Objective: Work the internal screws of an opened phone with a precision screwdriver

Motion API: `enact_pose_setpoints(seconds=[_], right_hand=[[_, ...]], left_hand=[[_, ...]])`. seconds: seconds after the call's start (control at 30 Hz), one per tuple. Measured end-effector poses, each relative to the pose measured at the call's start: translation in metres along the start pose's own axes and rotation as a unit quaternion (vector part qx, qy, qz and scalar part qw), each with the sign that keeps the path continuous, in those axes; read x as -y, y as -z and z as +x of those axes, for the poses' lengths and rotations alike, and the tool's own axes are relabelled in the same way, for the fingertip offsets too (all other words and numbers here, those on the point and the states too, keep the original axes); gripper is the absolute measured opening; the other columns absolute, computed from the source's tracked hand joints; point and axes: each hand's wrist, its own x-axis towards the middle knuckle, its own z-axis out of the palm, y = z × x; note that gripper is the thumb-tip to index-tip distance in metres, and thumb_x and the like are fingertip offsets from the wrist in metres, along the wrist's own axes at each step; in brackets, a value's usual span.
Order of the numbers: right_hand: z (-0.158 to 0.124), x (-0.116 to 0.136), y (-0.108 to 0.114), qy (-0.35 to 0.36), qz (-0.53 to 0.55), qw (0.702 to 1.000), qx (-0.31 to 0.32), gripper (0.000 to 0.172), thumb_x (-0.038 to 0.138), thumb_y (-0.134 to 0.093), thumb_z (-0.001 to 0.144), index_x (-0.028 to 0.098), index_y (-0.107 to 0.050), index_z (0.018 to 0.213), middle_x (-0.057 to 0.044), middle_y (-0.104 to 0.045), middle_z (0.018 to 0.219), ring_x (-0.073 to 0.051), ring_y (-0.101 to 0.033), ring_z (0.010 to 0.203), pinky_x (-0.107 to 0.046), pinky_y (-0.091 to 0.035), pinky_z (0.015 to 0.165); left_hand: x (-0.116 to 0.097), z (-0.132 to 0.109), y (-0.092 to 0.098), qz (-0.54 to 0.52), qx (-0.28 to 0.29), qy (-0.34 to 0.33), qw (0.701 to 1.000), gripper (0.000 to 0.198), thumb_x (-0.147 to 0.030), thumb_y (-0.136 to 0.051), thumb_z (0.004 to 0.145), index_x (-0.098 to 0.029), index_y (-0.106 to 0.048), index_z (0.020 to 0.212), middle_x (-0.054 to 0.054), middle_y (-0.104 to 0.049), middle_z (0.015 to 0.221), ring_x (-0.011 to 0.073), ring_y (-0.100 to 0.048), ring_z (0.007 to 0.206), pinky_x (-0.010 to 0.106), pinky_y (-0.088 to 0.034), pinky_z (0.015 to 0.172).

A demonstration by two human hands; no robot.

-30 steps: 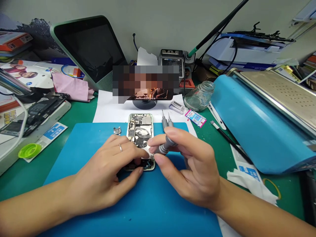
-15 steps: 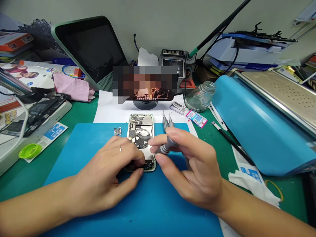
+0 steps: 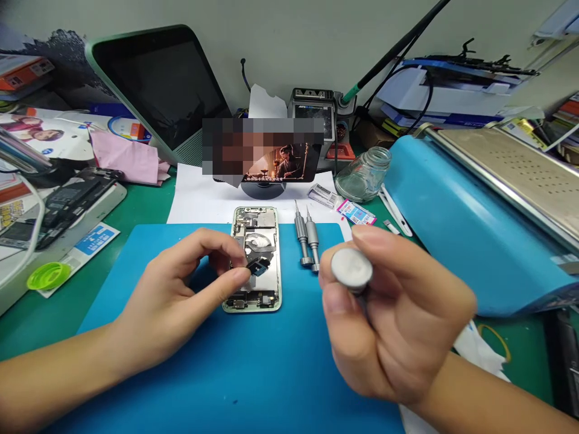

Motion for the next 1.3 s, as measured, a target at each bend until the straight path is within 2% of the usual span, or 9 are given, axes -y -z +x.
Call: enact_pose_setpoints(seconds=[0.03, 0.1, 0.17, 0.37, 0.47, 0.73, 1.0, 1.13, 1.3], right_hand=[[0.002, 0.001, 0.002, 0.014, -0.011, 0.999, 0.033, 0.06, 0.0, -0.059, 0.081, 0.03, -0.061, 0.133, 0.001, -0.051, 0.072, -0.014, -0.053, 0.053, -0.032, -0.049, 0.046], [0.006, 0.002, 0.004, -0.015, -0.047, 0.996, 0.075, 0.045, 0.001, -0.065, 0.077, 0.027, -0.064, 0.114, 0.003, -0.05, 0.068, -0.013, -0.048, 0.052, -0.032, -0.045, 0.047], [0.008, 0.001, 0.006, -0.004, -0.043, 0.989, 0.139, 0.031, 0.003, -0.066, 0.08, 0.026, -0.058, 0.098, 0.004, -0.05, 0.066, -0.013, -0.048, 0.053, -0.031, -0.044, 0.05], [0.003, -0.005, 0.005, 0.029, -0.12, 0.958, 0.258, 0.016, 0.015, -0.063, 0.092, 0.023, -0.059, 0.106, 0.002, -0.061, 0.071, -0.013, -0.054, 0.06, -0.031, -0.044, 0.061], [0.003, -0.005, 0.004, 0.036, -0.122, 0.955, 0.267, 0.015, 0.012, -0.06, 0.094, 0.022, -0.061, 0.105, 0.003, -0.062, 0.071, -0.012, -0.052, 0.06, -0.03, -0.041, 0.061], [0.003, -0.007, 0.005, 0.031, -0.11, 0.96, 0.257, 0.018, 0.006, -0.057, 0.092, 0.023, -0.059, 0.099, 0.005, -0.061, 0.07, -0.011, -0.049, 0.059, -0.028, -0.04, 0.061], [0.01, -0.02, 0.01, -0.042, -0.208, 0.955, 0.209, 0.009, 0.017, -0.06, 0.095, 0.024, -0.064, 0.099, 0.002, -0.072, 0.082, -0.014, -0.064, 0.067, -0.028, -0.044, 0.063], [0.018, -0.027, 0.011, -0.089, -0.237, 0.937, 0.242, 0.011, 0.018, -0.055, 0.096, 0.021, -0.064, 0.091, 0.002, -0.068, 0.071, -0.014, -0.062, 0.062, -0.028, -0.044, 0.061], [0.021, -0.034, 0.009, -0.094, -0.25, 0.918, 0.294, 0.014, 0.017, -0.051, 0.097, 0.02, -0.064, 0.094, -0.002, -0.071, 0.084, -0.018, -0.066, 0.076, -0.029, -0.046, 0.069]], left_hand=[[0.0, 0.0, 0.0, -0.003, 0.002, 0.004, 1.0, 0.014, -0.015, -0.066, 0.093, -0.026, -0.06, 0.099, -0.009, -0.065, 0.093, 0.0073, -0.057, 0.079, 0.019, -0.047, 0.072], [0.001, 0.001, 0.001, -0.003, 0.006, 0.002, 1.0, 0.014, -0.015, -0.067, 0.093, -0.026, -0.061, 0.099, -0.009, -0.065, 0.092, 0.0068, -0.057, 0.079, 0.018, -0.047, 0.072], [0.001, 0.001, 0.001, 0.005, 0.007, -0.012, 1.0, 0.014, -0.015, -0.068, 0.093, -0.026, -0.061, 0.098, -0.009, -0.065, 0.093, 0.0065, -0.057, 0.078, 0.018, -0.047, 0.071], [0.001, -0.002, 0.002, 0.029, 0.029, -0.109, 0.993, 0.01, -0.015, -0.065, 0.096, -0.022, -0.061, 0.102, -0.005, -0.067, 0.093, 0.0081, -0.06, 0.084, 0.022, -0.047, 0.077], [0.001, -0.003, 0.001, 0.037, 0.04, -0.148, 0.988, 0.011, -0.012, -0.063, 0.097, -0.02, -0.061, 0.103, -0.003, -0.067, 0.095, 0.0086, -0.06, 0.088, 0.022, -0.047, 0.081], [0.0, -0.003, 0.001, 0.061, 0.041, -0.127, 0.989, 0.013, -0.015, -0.065, 0.095, -0.02, -0.061, 0.106, -0.003, -0.066, 0.096, 0.0104, -0.058, 0.091, 0.025, -0.045, 0.083], [-0.001, -0.003, 0.0, 0.088, 0.005, -0.077, 0.993, 0.015, -0.011, -0.061, 0.094, -0.022, -0.059, 0.103, -0.004, -0.063, 0.095, 0.0112, -0.056, 0.091, 0.026, -0.045, 0.081], [-0.002, -0.004, 0.0, 0.094, 0.021, -0.075, 0.993, 0.014, -0.011, -0.06, 0.094, -0.023, -0.059, 0.102, -0.004, -0.062, 0.093, 0.0115, -0.056, 0.088, 0.027, -0.044, 0.08], [-0.002, -0.003, 0.0, 0.091, 0.03, -0.07, 0.993, 0.014, -0.011, -0.059, 0.094, -0.023, -0.059, 0.102, -0.004, -0.063, 0.092, 0.0132, -0.055, 0.088, 0.029, -0.043, 0.079]])
